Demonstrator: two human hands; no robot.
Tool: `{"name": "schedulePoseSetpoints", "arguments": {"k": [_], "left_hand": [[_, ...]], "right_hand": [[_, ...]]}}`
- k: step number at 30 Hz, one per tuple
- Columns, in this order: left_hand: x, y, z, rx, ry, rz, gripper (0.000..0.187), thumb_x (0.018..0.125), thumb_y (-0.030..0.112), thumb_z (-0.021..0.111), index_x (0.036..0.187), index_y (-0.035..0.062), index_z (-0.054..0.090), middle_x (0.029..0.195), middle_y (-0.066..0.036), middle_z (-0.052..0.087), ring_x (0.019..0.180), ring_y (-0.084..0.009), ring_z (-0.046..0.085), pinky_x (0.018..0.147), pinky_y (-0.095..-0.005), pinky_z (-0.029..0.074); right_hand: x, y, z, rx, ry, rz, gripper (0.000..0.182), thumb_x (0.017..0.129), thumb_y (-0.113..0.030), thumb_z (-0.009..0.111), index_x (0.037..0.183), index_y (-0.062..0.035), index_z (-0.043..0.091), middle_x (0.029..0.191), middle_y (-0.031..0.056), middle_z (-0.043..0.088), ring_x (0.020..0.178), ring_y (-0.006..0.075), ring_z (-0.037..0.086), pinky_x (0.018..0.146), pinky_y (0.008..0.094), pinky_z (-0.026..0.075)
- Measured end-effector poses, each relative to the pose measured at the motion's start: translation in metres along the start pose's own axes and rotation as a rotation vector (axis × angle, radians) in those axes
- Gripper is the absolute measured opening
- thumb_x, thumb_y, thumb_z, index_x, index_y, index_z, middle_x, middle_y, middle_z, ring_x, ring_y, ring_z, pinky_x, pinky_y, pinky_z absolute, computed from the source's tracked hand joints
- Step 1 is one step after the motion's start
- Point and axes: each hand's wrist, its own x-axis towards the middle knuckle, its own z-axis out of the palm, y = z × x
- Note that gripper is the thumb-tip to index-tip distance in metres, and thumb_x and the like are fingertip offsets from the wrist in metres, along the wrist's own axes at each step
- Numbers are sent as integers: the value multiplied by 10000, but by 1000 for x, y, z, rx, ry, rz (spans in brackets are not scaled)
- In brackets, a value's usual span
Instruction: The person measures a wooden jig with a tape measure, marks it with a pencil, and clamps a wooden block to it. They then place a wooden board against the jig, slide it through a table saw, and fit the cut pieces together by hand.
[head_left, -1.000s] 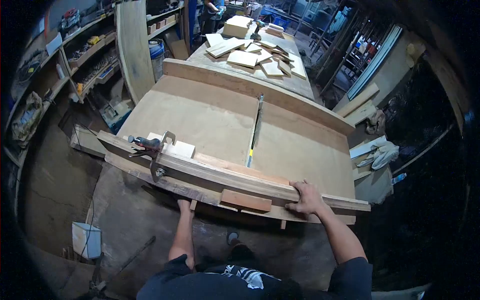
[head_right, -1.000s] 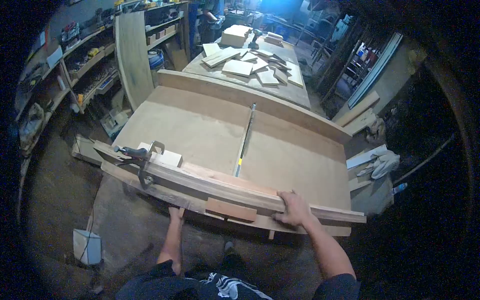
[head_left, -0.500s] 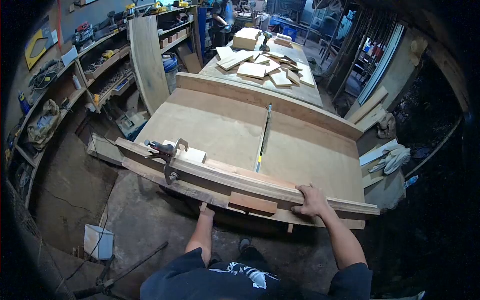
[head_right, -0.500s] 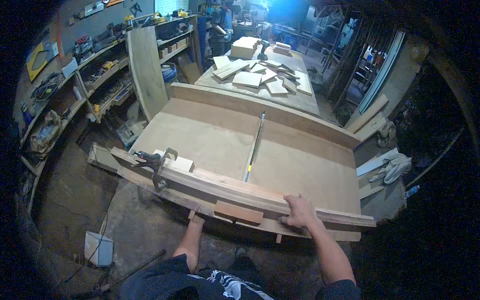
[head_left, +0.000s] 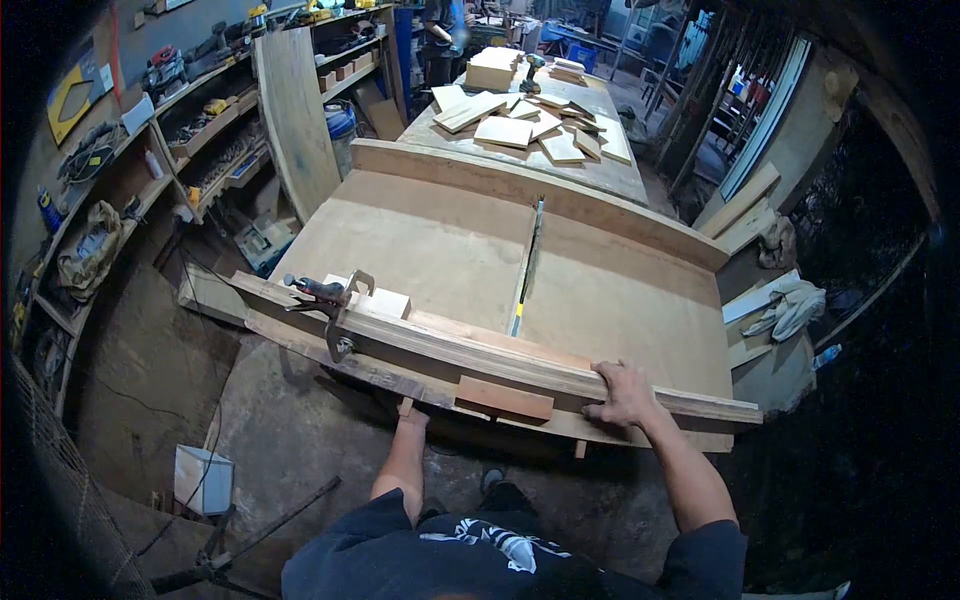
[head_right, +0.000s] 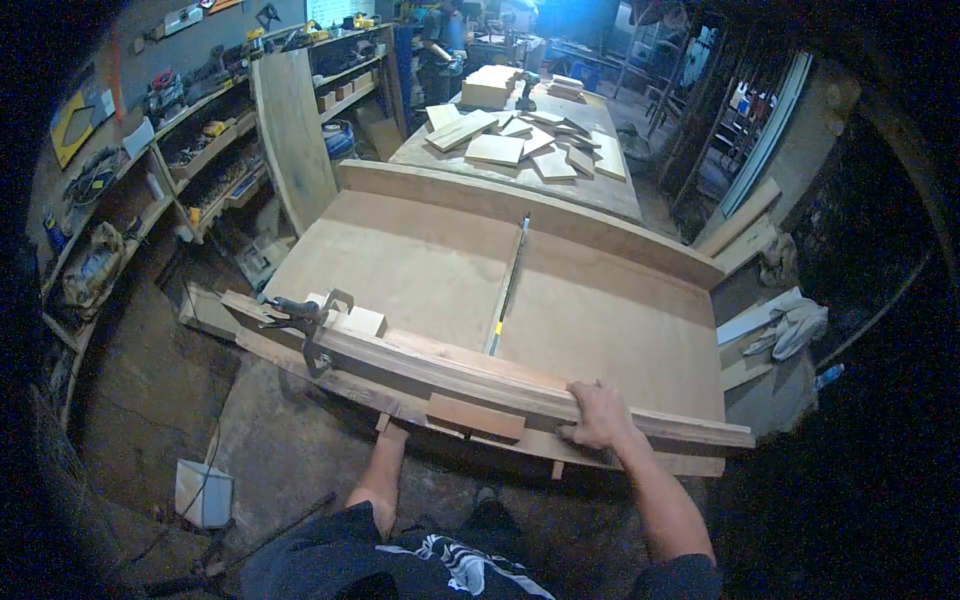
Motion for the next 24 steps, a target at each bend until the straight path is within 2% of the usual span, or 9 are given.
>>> {"name": "schedulePoseSetpoints", "arguments": {"k": [4, 8, 11, 12, 14, 17, 20, 24], "left_hand": [[-3, -2, -11, 19, -17, 9, 448, 990, 397, 524, 1345, 125, 547, 1305, -95, 610, 1185, -290, 602, 1008, -467, 501], [7, -3, -15, 40, -35, 8, 439, 984, 396, 527, 1328, 125, 558, 1292, -98, 617, 1181, -289, 604, 1005, -467, 501], [8, -12, -36, 51, -116, 49, 432, 979, 394, 530, 1316, 126, 567, 1283, -100, 622, 1178, -289, 605, 1003, -467, 501], [7, -11, -57, 50, -154, 71, 430, 978, 394, 530, 1312, 126, 569, 1279, -101, 623, 1177, -289, 605, 1002, -467, 501], [13, -15, -57, 58, -178, 86, 425, 975, 393, 532, 1303, 126, 575, 1273, -103, 627, 1175, -288, 606, 1001, -468, 501], [2, -16, -71, 77, -177, 80, 419, 970, 392, 534, 1291, 126, 583, 1263, -105, 632, 1172, -288, 607, 999, -468, 502], [16, -16, -68, 105, -170, 67, 412, 966, 390, 536, 1278, 127, 592, 1253, -107, 637, 1170, -287, 609, 997, -468, 502], [1, -16, -82, 130, -159, 64, 404, 960, 388, 539, 1262, 127, 603, 1240, -110, 644, 1166, -287, 610, 994, -469, 502]], "right_hand": [[2, 2, 0, -27, -16, 11, 762, 640, -432, 863, 1251, -43, 625, 1099, 209, 703, 1070, 423, 641, 1029, 477, 480], [-2, 2, 0, -14, -25, 12, 781, 644, -432, 858, 1276, -43, 617, 1121, 217, 696, 1109, 413, 627, 1034, 474, 480], [-1, 9, 10, -141, -4, 18, 806, 671, -475, 836, 1321, -60, 601, 1151, 202, 695, 1180, 388, 599, 1010, 466, 498], [1, 7, 5, -81, -57, 55, 810, 681, -495, 828, 1335, -77, 593, 1153, 201, 697, 1172, 403, 608, 1029, 460, 493], [0, 2, -1, -92, -56, 14, 814, 669, -488, 835, 1321, -65, 591, 1149, 205, 698, 1135, 394, 636, 1071, 459, 471], [1, 11, 7, -84, -1, -62, 798, 656, -466, 844, 1287, -44, 599, 1144, 207, 699, 1084, 376, 664, 1089, 462, 463], [3, 17, 5, -135, -54, -115, 768, 692, -452, 836, 1301, -58, 584, 1166, 187, 690, 1151, 385, 620, 1047, 473, 484], [2, 7, -3, -122, -79, -95, 731, 700, -408, 828, 1291, -52, 586, 1165, 189, 688, 1153, 370, 626, 1067, 446, 479]]}}
